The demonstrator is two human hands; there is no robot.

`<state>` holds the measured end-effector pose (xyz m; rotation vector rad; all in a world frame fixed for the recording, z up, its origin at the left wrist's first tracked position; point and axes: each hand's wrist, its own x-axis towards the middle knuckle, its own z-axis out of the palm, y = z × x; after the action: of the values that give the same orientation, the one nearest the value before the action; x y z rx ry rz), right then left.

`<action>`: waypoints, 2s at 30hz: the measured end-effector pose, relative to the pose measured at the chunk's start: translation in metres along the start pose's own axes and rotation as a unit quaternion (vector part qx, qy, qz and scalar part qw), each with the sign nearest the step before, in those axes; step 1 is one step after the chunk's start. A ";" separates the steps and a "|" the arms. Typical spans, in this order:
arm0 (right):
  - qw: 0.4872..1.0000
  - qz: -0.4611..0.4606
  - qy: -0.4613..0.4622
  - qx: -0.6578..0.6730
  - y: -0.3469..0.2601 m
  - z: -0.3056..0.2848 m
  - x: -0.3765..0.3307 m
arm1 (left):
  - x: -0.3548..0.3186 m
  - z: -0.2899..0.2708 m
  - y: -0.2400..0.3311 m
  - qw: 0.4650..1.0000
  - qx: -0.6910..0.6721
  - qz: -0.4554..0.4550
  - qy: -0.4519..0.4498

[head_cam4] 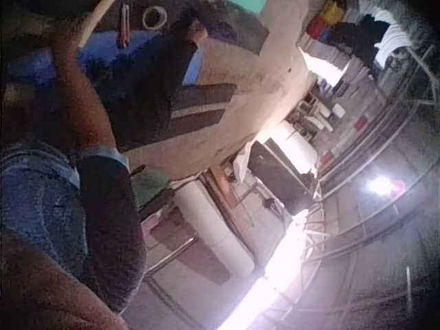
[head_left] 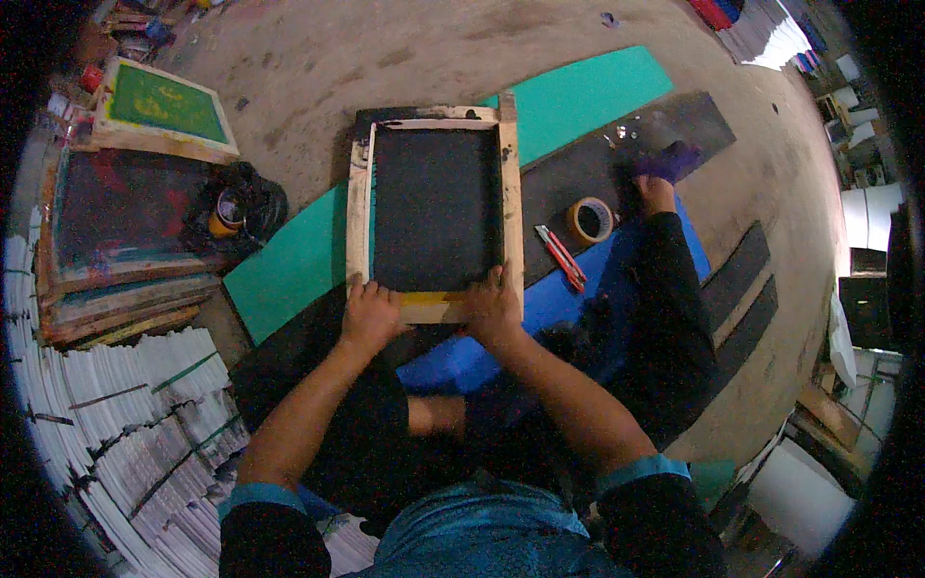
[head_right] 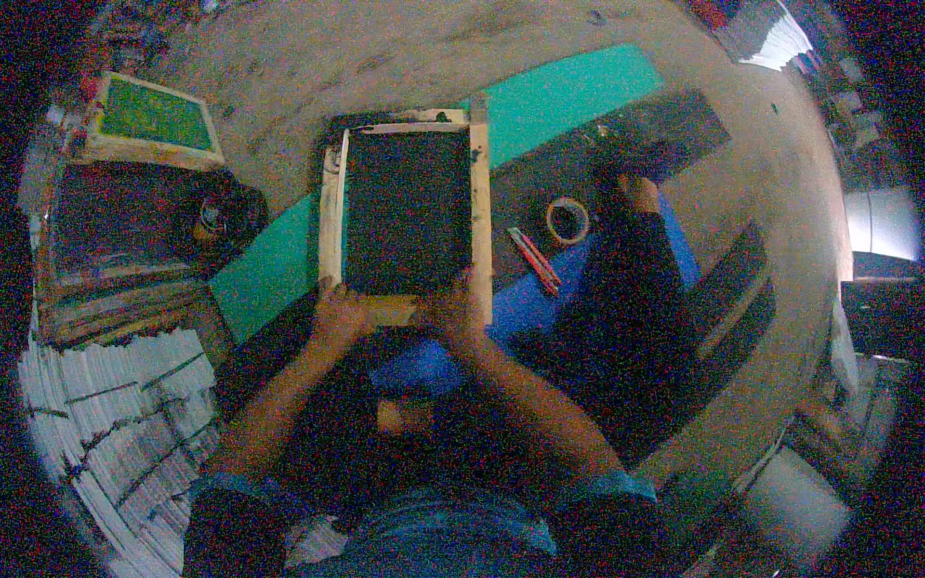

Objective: The person sits on the floor and applies yellow tape to the edges of a wooden screen printing frame. They smooth the tape with their fingers and use a cloth to wipe the frame surface. The person continues taping and wiping the frame throughout the clip.

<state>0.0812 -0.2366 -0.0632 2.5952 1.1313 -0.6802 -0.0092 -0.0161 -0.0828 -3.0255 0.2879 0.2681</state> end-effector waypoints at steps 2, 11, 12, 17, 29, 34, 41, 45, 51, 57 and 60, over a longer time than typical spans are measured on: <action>0.999 -0.006 -0.019 -0.038 0.006 -0.011 -0.003 | 0.001 0.001 0.002 1.000 -0.014 -0.017 -0.007; 0.955 -0.019 0.267 0.127 0.051 0.051 -0.054 | 0.003 -0.011 0.053 0.992 -0.105 -0.050 0.044; 0.954 0.010 0.255 0.159 0.061 0.058 -0.066 | 0.005 -0.014 0.063 0.989 -0.125 -0.050 0.057; 0.947 0.256 0.125 0.146 0.080 0.052 -0.111 | 0.025 0.002 0.089 0.980 -0.171 -0.027 0.100; 0.879 0.251 0.224 0.337 0.084 -0.014 -0.094 | -0.015 -0.010 0.030 0.970 -0.178 -0.066 0.149; 0.811 0.136 0.309 0.478 0.038 -0.032 -0.030 | -0.027 0.019 -0.032 0.887 -0.304 -0.297 0.179; 0.964 -0.044 -0.002 0.262 -0.005 0.035 0.053 | -0.016 0.054 -0.035 0.832 -0.397 -0.369 0.122; 0.951 -0.151 0.049 0.267 -0.037 0.015 0.063 | -0.018 0.078 -0.024 0.836 -0.335 -0.389 0.195; 0.934 -0.210 0.039 0.286 -0.081 -0.016 0.085 | -0.014 0.068 -0.021 0.836 -0.336 -0.378 0.212; 0.933 -0.125 0.090 0.326 -0.094 -0.022 0.074 | -0.013 0.078 -0.021 0.836 -0.325 -0.368 0.243; 0.935 -0.101 0.108 0.323 -0.101 -0.017 0.073 | -0.017 0.074 -0.020 0.838 -0.316 -0.379 0.234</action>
<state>0.0556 -0.1156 -0.0872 3.1882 1.4529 -0.9647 -0.0337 0.0145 -0.1503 -3.4316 -1.1934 -0.5535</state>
